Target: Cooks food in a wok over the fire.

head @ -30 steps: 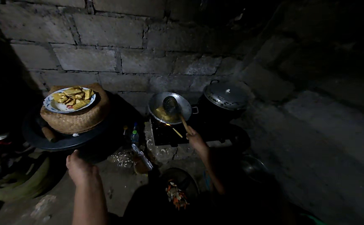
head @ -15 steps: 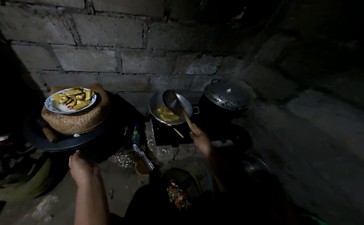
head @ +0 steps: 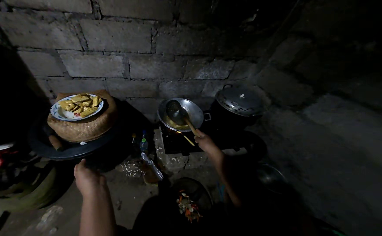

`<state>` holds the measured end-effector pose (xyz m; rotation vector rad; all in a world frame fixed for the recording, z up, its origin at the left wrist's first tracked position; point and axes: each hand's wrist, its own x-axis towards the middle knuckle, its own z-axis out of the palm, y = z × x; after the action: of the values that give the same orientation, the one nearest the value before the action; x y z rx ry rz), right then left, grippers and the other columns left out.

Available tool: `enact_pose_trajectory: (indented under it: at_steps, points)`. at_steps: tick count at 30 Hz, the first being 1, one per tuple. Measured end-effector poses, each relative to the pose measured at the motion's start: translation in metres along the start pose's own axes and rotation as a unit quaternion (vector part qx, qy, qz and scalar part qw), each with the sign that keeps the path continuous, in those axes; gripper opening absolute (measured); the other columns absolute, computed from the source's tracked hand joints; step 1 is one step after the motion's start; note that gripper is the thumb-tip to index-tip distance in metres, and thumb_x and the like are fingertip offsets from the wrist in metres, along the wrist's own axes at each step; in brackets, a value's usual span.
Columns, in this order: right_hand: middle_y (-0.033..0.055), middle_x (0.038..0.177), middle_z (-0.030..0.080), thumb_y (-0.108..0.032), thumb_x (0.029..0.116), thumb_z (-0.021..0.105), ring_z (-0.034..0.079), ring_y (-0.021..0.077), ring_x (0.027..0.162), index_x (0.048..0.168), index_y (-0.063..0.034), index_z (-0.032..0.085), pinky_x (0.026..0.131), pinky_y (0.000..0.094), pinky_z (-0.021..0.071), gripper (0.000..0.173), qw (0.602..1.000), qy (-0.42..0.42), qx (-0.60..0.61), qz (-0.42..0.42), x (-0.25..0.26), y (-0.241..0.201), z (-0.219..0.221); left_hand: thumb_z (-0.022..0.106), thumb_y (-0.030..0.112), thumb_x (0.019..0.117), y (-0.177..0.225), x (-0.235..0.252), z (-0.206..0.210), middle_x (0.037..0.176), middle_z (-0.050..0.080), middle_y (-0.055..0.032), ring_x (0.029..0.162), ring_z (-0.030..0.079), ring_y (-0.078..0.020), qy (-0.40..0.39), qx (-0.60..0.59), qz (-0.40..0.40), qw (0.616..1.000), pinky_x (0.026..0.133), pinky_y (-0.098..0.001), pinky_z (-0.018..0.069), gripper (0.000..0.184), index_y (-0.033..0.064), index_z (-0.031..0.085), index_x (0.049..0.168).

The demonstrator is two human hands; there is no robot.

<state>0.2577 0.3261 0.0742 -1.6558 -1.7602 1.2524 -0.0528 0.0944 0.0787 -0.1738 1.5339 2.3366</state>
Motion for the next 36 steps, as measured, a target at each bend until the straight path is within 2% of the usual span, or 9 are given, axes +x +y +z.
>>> enact_pose_trajectory:
  at_steps: [2, 5, 10, 14, 24, 27, 29, 34, 36]
  points:
    - [0.0104, 0.109, 0.059, -0.015, 0.1083, 0.048, 0.047, 0.0133, 0.073, 0.158, -0.0152, 0.040, 0.064, 0.0303, 0.0420, 0.051, 0.999, -0.001, 0.033, 0.016, -0.007, -0.004, -0.007, 0.041, 0.021, 0.1082, -0.001, 0.000, 0.000, 0.113, 0.057, -0.0092, 0.094, 0.059, -0.0145, -0.009, 0.003, 0.009, 1.000, 0.078, -0.0354, 0.0527, 0.034, 0.0053, 0.046, 0.138]
    - [0.0069, 0.099, 0.055, -0.015, 0.1084, 0.048, 0.044, 0.0109, 0.067, 0.158, -0.0137, 0.040, 0.060, 0.0277, 0.0394, 0.050, 0.998, 0.008, 0.055, 0.015, -0.012, -0.006, -0.015, 0.042, 0.021, 0.1079, -0.002, -0.001, 0.002, 0.113, 0.058, -0.0098, 0.095, 0.059, -0.0155, -0.003, 0.010, 0.008, 1.000, 0.079, -0.0371, 0.0526, 0.034, 0.0054, 0.048, 0.137]
    - [0.0157, 0.122, 0.060, -0.015, 0.1096, 0.048, 0.055, 0.0167, 0.086, 0.159, -0.0127, 0.038, 0.076, 0.0321, 0.0471, 0.051, 0.996, 0.055, 0.065, 0.007, -0.010, 0.000, -0.015, 0.044, 0.022, 0.1071, -0.004, 0.001, 0.003, 0.112, 0.058, -0.0100, 0.095, 0.060, -0.0163, 0.000, 0.006, 0.002, 1.000, 0.078, -0.0367, 0.0526, 0.033, 0.0055, 0.049, 0.135]
    - [0.0112, 0.109, 0.059, -0.015, 0.1092, 0.048, 0.048, 0.0135, 0.074, 0.160, -0.0142, 0.036, 0.065, 0.0299, 0.0423, 0.052, 0.997, 0.043, 0.062, 0.007, -0.014, 0.004, -0.016, 0.044, 0.022, 0.1069, -0.003, -0.002, 0.003, 0.115, 0.059, -0.0109, 0.097, 0.060, -0.0170, 0.004, 0.011, 0.000, 1.000, 0.078, -0.0378, 0.0524, 0.035, 0.0057, 0.049, 0.137]
    - [0.0166, 0.128, 0.058, -0.014, 0.1084, 0.048, 0.056, 0.0180, 0.089, 0.159, -0.0123, 0.038, 0.076, 0.0331, 0.0475, 0.051, 0.999, 0.027, 0.041, -0.006, 0.004, 0.003, -0.003, 0.044, 0.021, 0.1068, -0.005, -0.001, 0.005, 0.104, 0.058, -0.0071, 0.086, 0.059, -0.0132, 0.000, -0.004, -0.004, 1.000, 0.073, -0.0327, 0.0520, 0.028, 0.0067, 0.051, 0.130]
    - [0.0207, 0.145, 0.054, -0.013, 0.1082, 0.050, 0.060, 0.0278, 0.116, 0.160, -0.0113, 0.038, 0.095, 0.0427, 0.0499, 0.053, 0.996, 0.066, 0.044, -0.028, 0.008, -0.001, -0.010, 0.044, 0.022, 0.1065, -0.005, 0.001, 0.003, 0.099, 0.057, -0.0049, 0.079, 0.058, -0.0105, 0.007, 0.007, 0.001, 1.000, 0.066, -0.0296, 0.0511, 0.025, 0.0083, 0.051, 0.126]
    - [0.0200, 0.154, 0.048, -0.013, 0.1085, 0.050, 0.056, 0.0322, 0.131, 0.161, -0.0120, 0.036, 0.107, 0.0476, 0.0465, 0.054, 0.995, 0.083, 0.034, -0.035, 0.009, -0.001, -0.014, 0.044, 0.022, 0.1070, -0.004, 0.001, 0.002, 0.106, 0.058, -0.0082, 0.086, 0.059, -0.0136, 0.002, 0.004, -0.004, 1.000, 0.073, -0.0333, 0.0522, 0.031, 0.0063, 0.050, 0.133]
    - [0.0190, 0.150, 0.052, -0.013, 0.1081, 0.049, 0.061, 0.0293, 0.121, 0.159, -0.0119, 0.039, 0.100, 0.0447, 0.0500, 0.052, 0.998, 0.056, 0.011, -0.025, 0.007, 0.008, -0.010, 0.044, 0.022, 0.1069, -0.007, 0.002, 0.004, 0.116, 0.059, -0.0109, 0.096, 0.060, -0.0161, -0.016, 0.011, 0.000, 1.000, 0.080, -0.0365, 0.0530, 0.036, 0.0049, 0.048, 0.139]
    - [0.0190, 0.149, 0.053, -0.014, 0.1083, 0.048, 0.061, 0.0297, 0.120, 0.160, -0.0130, 0.039, 0.100, 0.0454, 0.0490, 0.052, 0.999, 0.048, -0.013, -0.016, 0.009, 0.013, -0.003, 0.044, 0.022, 0.1069, -0.008, 0.001, 0.007, 0.111, 0.058, -0.0092, 0.092, 0.059, -0.0149, -0.008, 0.015, -0.001, 1.000, 0.076, -0.0348, 0.0521, 0.034, 0.0059, 0.049, 0.136]
